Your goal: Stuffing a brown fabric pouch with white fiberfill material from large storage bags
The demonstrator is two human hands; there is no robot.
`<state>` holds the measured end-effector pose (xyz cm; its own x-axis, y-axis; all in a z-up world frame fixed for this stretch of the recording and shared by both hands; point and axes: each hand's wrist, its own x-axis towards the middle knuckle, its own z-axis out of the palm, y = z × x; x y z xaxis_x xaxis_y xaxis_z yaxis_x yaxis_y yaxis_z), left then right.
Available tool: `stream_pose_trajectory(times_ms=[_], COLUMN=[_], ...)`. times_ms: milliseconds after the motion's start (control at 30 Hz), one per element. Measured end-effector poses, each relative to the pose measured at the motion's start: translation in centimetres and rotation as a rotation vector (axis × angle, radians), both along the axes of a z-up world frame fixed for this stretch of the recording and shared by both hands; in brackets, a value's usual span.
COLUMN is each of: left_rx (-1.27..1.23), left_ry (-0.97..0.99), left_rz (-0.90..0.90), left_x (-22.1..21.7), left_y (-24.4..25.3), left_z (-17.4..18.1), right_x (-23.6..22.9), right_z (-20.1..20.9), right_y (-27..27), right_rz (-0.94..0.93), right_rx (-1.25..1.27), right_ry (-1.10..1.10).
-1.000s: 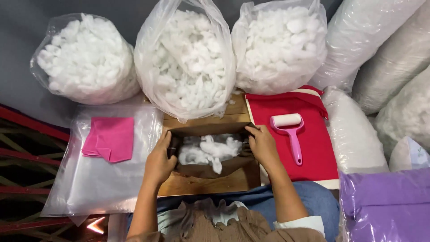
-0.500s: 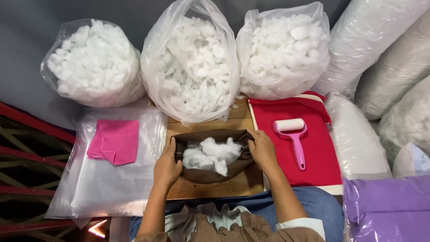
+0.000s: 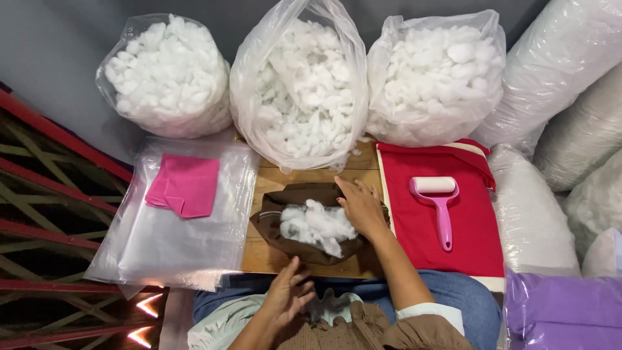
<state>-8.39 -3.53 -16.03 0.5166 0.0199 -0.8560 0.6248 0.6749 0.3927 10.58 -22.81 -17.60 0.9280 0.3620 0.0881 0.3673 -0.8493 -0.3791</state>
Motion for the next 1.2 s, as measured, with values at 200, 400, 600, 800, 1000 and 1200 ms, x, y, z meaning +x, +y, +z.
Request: stream_pose_trajectory(times_ms=[200, 400, 600, 800, 1000, 1200], left_rx=[0.028, 0.101, 0.09, 0.127, 0.151, 0.191], left_ry=[-0.216, -0.33, -0.51, -0.741, -0.364, -0.369], left_rz=[0.15, 0.146, 0.057, 0.084, 0.14, 0.143], left_x=[2.6, 2.7, 3.5, 4.5, 5.0, 5.1], left_y=[-1.4, 0.9, 1.0, 1.3, -0.8, 0.0], left_z=[-0.8, 4.9, 6.5, 8.5, 10.0, 12.4], right_x=[0.1, -1.6, -0.9, -4.3, -2.5, -3.0], right_z=[-1.6, 4.1, 2.9, 8.5, 5.6, 7.3], right_y=[-1.2, -3.8, -6.1, -4.9, -7.2, -6.9], right_rz=[-0.001, -0.127, -0.274, -0.194, -0.323, -0.318], right_rx=[-0.03, 0.473, 1.181, 1.031, 0.873, 0.958], right_ry=[0.056, 0.202, 0.677, 0.686, 0.432, 0.441])
